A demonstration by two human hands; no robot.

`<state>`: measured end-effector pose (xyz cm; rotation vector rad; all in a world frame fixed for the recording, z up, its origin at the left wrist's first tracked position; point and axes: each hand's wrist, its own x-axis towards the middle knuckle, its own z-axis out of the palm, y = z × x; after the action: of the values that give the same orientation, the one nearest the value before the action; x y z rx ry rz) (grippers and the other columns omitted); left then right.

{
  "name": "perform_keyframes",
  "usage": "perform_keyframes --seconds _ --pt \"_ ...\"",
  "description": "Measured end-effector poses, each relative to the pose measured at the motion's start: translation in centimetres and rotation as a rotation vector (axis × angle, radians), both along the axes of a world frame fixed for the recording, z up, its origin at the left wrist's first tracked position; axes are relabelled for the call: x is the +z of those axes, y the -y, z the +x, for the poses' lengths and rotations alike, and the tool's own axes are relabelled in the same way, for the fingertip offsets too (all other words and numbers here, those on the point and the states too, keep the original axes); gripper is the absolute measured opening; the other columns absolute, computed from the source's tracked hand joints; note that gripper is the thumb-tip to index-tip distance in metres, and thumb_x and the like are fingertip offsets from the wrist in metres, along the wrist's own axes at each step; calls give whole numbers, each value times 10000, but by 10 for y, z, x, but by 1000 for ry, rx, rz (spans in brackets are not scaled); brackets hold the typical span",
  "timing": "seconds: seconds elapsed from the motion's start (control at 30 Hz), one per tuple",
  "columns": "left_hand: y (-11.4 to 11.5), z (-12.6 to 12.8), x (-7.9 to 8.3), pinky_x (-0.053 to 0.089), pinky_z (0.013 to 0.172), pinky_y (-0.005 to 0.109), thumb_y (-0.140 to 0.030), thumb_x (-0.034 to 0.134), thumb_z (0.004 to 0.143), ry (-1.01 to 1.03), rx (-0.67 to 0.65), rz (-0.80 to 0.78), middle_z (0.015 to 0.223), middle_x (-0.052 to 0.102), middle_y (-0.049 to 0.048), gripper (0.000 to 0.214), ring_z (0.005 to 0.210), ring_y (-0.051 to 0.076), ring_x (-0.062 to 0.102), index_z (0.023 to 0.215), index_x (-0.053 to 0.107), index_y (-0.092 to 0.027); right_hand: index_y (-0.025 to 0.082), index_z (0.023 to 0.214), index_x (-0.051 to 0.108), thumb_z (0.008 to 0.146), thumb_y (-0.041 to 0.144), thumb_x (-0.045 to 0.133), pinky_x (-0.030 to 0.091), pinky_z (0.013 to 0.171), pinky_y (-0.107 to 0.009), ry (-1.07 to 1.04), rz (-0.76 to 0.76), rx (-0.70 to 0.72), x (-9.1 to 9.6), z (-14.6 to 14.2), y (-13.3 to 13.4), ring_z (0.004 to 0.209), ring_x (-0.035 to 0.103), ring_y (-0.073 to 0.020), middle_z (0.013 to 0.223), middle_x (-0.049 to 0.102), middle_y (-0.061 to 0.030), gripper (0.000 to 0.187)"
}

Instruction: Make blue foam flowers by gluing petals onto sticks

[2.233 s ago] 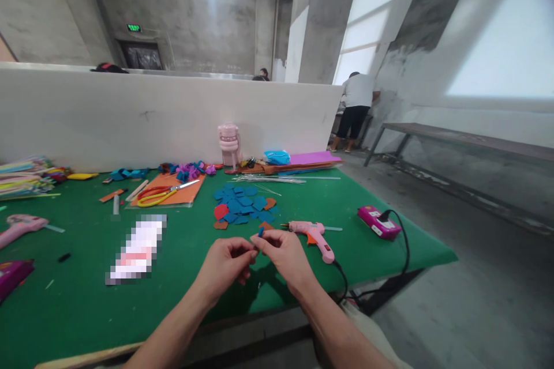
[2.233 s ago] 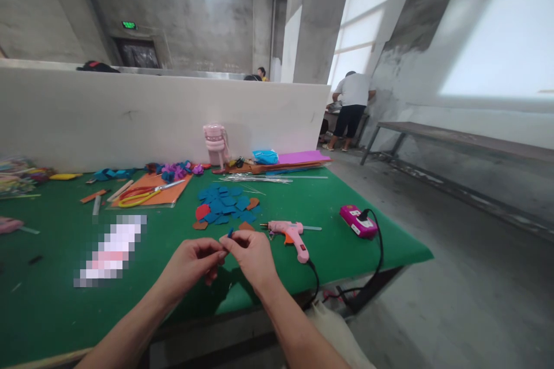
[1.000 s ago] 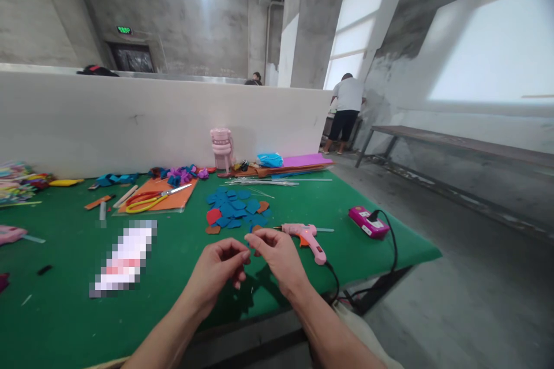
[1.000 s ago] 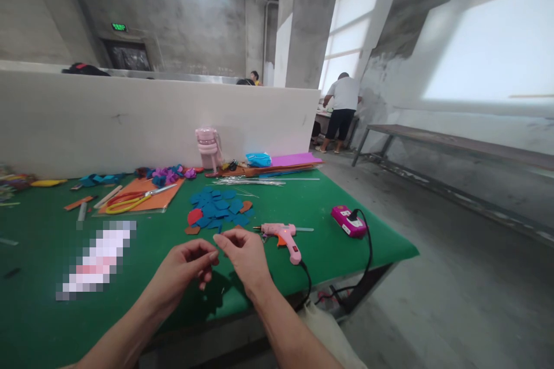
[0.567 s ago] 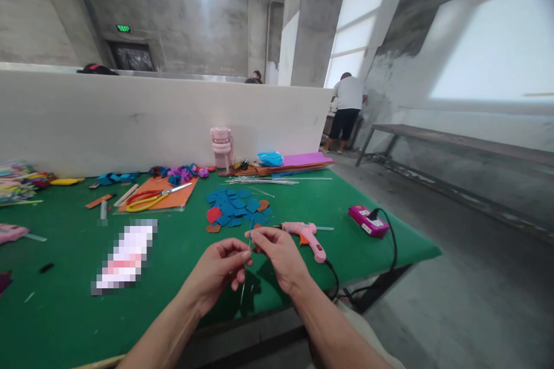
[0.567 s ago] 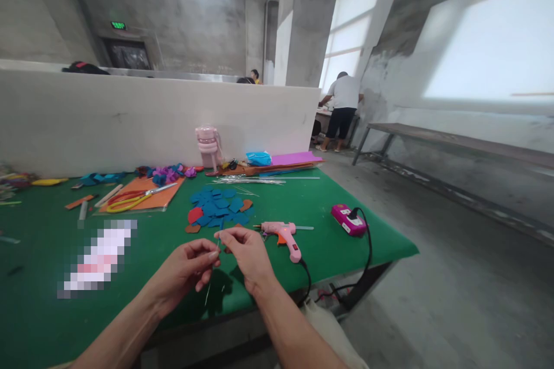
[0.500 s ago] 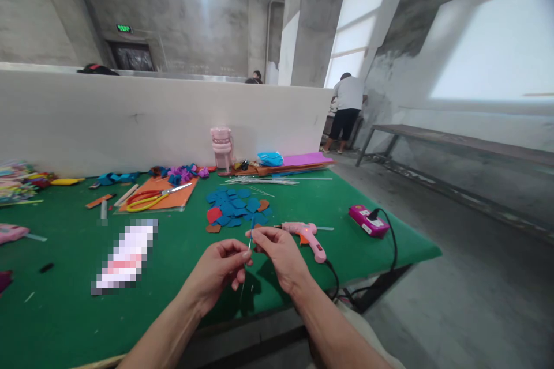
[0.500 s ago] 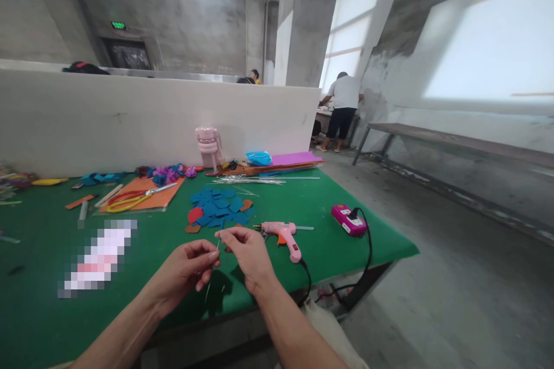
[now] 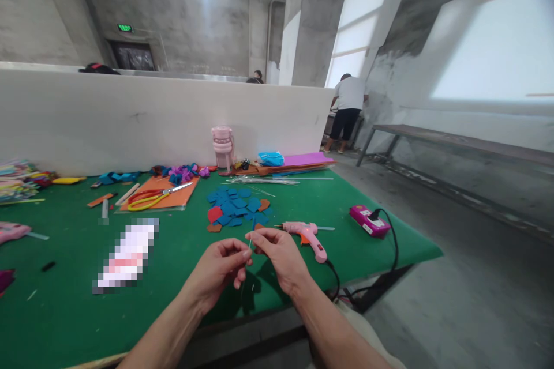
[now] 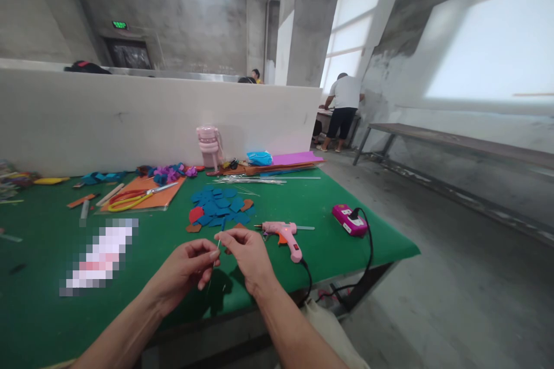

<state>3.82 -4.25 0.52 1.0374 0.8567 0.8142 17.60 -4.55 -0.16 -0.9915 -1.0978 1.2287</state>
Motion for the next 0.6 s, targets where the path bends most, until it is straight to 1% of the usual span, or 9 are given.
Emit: perform_keyframes --seconds 0.17,0.3,0.37,0.47,0.6 --pt "0 0 0 340 364 162 -302 661 643 7 7 0 613 563 -15 216 387 39 448 693 533 -135 151 725 681 650 358 642 358 556 -213 -5 -7 15 -2 0 0 567 432 -87 615 563 5 223" --pt "0 0 1 339 362 160 -304 663 640 15 14 -4 603 559 -22 220 387 40 446 673 522 -139 136 672 664 683 411 600 372 547 -219 -78 -42 94 -3 -1 0 529 429 -70 694 602 -21 282" --pt "0 -1 1 342 364 161 -310 669 634 18 13 -10 602 559 -23 228 387 40 446 671 519 -141 134 668 658 673 410 612 386 564 -225 -85 -43 121 -3 -1 0 543 457 -75 732 617 -32 280" --pt "0 0 1 346 371 163 -315 672 630 17 11 -17 607 565 -18 235 384 38 447 679 525 -137 138 704 650 653 378 639 401 603 -234 -75 -28 109 -2 -2 1 581 496 -94 706 613 -24 246" --pt "2 2 0 347 377 163 -313 666 638 33 7 -11 609 571 -13 229 390 38 452 683 528 -137 152 618 575 667 340 627 386 562 -221 -113 -13 92 0 -7 4 531 468 -82 622 563 14 200"
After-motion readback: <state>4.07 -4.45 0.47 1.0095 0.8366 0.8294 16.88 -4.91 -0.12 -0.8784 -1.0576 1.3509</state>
